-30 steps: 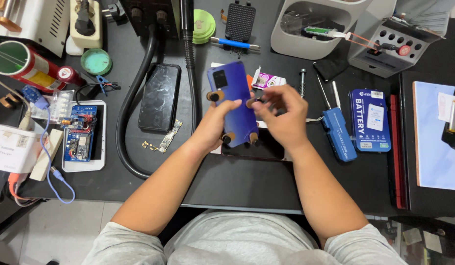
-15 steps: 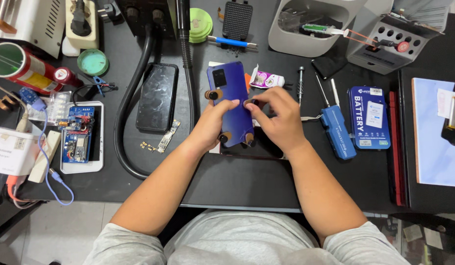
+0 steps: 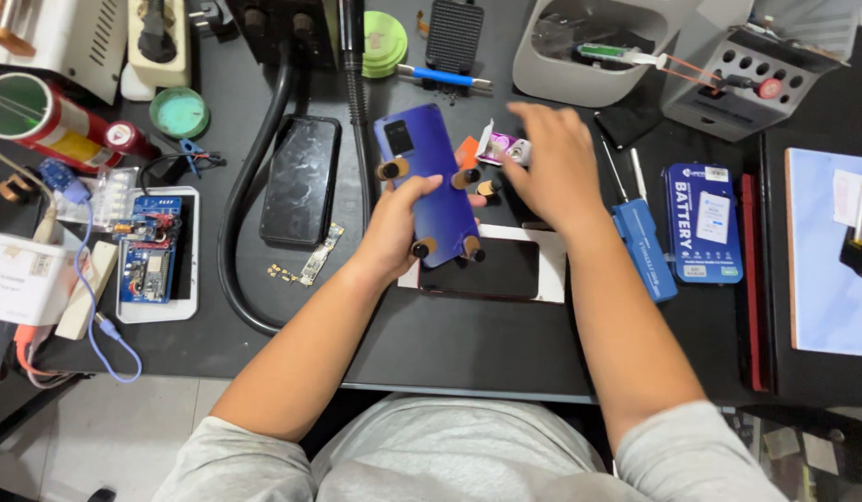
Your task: The person applies adhesive to the perimeter of a red smartphone back cover, then presses the cover onto the phone chassis. They use a blue battery removal tool to apply pressure and attach suction cups to the back for alignment. The phone remains on the workbench throughout.
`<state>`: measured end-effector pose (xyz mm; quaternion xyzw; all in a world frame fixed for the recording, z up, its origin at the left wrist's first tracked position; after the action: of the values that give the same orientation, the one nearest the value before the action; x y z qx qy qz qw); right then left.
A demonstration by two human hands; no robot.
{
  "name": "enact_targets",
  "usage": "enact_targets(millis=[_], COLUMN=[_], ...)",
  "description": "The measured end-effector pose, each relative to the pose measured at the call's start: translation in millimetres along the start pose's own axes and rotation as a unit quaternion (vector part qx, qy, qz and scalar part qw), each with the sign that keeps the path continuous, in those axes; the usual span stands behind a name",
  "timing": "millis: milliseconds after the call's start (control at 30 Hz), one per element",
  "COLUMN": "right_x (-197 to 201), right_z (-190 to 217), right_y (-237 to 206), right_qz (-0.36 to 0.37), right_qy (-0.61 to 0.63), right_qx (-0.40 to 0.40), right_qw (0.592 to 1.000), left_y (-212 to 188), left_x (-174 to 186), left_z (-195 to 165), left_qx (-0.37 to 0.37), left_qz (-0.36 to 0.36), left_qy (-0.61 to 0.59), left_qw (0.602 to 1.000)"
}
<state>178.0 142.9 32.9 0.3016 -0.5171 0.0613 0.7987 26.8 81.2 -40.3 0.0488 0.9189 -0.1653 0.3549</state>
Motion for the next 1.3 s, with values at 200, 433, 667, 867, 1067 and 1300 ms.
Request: enact_targets(millis=[200,433,667,867,1067,1300], right_x=[-28.6,46.0,82.8,59.8,46.9,57.8], right_z=[-7.7,-55.9,-59.9,-59.6,-59.4,-30.1], right_y=[19.9,25.9,40.6,54.9,52.8,-7.3], right_qz=[0.12,-0.056,-0.245,-0.133,-0.025,-0.165], right_qy=[-0.006,0.178,0.094,0.083,-0.016,0.182], right_qx=[0.006,-0.04,0.021,-0.006,0.017,-0.072], right_qw=[0.993,0.982,0.965,0.988,0.999,0.967], left_y=[-1.2,0.2,0.6,0.5,1.7,0.3], left_x=[-1.4,0.7,-1.5,0.1,-1.8,-7.1], left_z=[-5.7,-2.2,0.1,-1.5,0.7,2.8], left_qx=[-0.017,-0.003,0.003,-0.005,-0.005,0.01], left_qz=[0.008,0.002,0.006,0.003,0.012,0.04], left_qy=[0.012,-0.003,-0.002,-0.001,-0.002,-0.007], left_qw=[1.0,1.0,1.0,1.0,1.0,0.999])
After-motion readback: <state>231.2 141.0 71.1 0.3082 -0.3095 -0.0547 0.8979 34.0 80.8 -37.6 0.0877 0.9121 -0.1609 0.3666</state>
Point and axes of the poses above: each hand's wrist, its own y-axis towards the middle knuckle, its own x-axis out of the back of the hand, z = x × y, the point moved 9 cm from there along y, towards the middle knuckle, and after that the axes turned 3 degrees about -z, right-handed, at the moved point
